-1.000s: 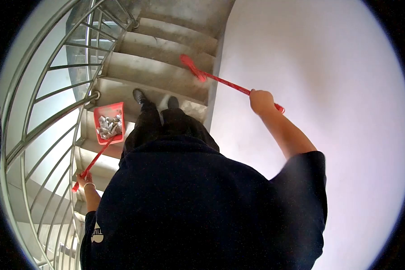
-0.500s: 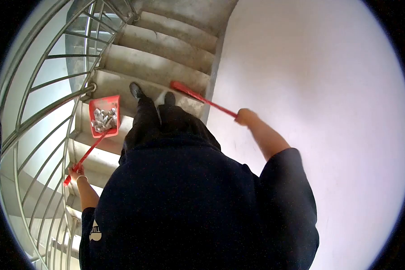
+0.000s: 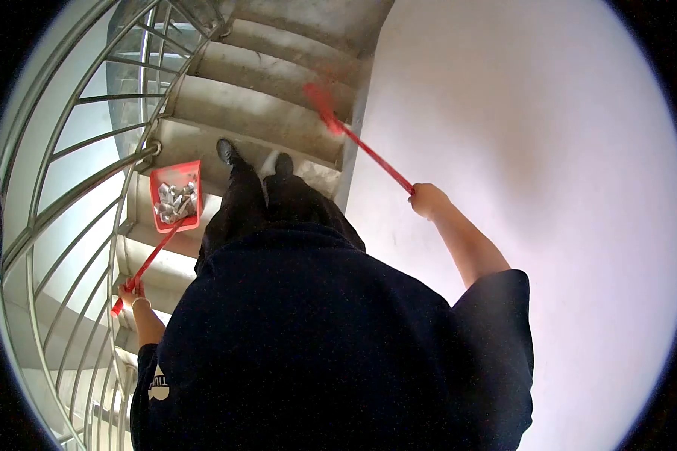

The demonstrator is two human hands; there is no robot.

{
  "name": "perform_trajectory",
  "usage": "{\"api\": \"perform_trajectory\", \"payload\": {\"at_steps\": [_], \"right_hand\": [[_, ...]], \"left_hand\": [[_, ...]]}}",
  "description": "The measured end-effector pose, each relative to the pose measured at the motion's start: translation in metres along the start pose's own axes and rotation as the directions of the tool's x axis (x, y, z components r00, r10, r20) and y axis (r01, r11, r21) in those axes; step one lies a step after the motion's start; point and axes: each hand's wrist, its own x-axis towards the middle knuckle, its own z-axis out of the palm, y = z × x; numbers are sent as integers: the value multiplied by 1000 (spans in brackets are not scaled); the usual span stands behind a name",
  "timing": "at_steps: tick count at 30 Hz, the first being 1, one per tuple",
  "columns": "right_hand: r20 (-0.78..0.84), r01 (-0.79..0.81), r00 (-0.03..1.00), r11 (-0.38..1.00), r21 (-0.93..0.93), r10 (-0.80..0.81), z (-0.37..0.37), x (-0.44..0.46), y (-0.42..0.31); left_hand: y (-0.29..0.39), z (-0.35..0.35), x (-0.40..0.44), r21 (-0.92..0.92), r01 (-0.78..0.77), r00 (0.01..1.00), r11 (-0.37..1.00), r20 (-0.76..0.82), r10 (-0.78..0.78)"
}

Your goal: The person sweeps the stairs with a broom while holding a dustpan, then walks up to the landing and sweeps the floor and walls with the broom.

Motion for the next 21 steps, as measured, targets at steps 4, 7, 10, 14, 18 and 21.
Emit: {"api": "perform_trajectory", "payload": {"at_steps": [4,7,10,14,18,21], "right_hand": [[124,10,992,998,-57,-2,19,20,-8],[37,248,966,877,-411,-256,28,59,-19],[17,214,974,897,-386,-225,6,49,-31],[-34,178,976,875,-451,-216,22,26,-8],[60,202,979,911,-361,-194,23,0,-8],[92,255,967,877,-407,-238,15,15,-13]], "left_hand": [[0,2,-5,21,-35,999,999,-3,35],[0,2,-7,8,-5,1000,1000,13,5],[0,2,-2,17,-34,999,999,-9,34],[0,-1,-2,-43,-20,1000,999,21,21],[3,5,-13,-64,-10,1000,998,-1,10],[0,2,-10,-62,-10,1000,998,-6,9]]}}
